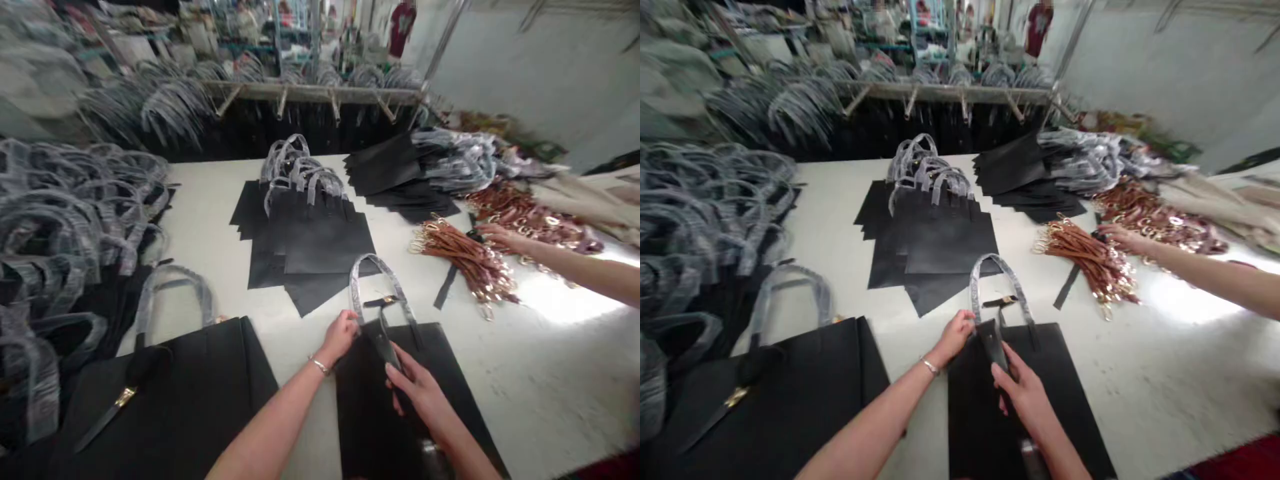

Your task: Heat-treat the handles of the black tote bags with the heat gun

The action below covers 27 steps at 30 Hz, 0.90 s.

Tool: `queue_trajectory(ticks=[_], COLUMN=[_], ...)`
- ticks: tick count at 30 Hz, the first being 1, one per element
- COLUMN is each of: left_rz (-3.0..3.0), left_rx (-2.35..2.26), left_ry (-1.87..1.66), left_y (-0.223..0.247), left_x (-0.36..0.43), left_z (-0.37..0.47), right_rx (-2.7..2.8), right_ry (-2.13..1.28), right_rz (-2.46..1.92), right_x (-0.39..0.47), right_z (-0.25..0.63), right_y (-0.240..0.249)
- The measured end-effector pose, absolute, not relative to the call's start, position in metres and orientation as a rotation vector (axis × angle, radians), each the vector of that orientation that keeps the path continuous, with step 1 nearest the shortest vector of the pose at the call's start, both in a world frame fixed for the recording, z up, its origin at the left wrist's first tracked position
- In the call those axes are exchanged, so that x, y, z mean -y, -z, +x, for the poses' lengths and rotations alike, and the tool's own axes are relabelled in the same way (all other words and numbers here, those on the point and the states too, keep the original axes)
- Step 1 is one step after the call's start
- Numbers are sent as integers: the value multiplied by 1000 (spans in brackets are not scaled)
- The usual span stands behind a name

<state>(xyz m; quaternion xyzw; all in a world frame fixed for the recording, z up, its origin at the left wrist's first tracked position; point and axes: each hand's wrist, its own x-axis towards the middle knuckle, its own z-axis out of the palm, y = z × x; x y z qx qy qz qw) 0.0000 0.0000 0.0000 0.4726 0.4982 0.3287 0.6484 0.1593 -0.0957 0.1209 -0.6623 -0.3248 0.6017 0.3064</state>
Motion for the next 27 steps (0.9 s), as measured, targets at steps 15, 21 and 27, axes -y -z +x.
queue_trajectory(ticks=[15,21,27], left_rz=[537,528,553], left_rx=[-1170,-1138,-1050], left_ry=[-929,-930,-915], left_y=[-19,-18,-19], left_x=[65,63,64], left_z=[-44,-46,-46], right_rx=[951,955,927], right_ry=[-2074,-2070,-1984], right_rz=[-1643,-1622,-1628], right_x=[84,76,69], right_z=[134,130,122], right_y=[-116,-120,-124])
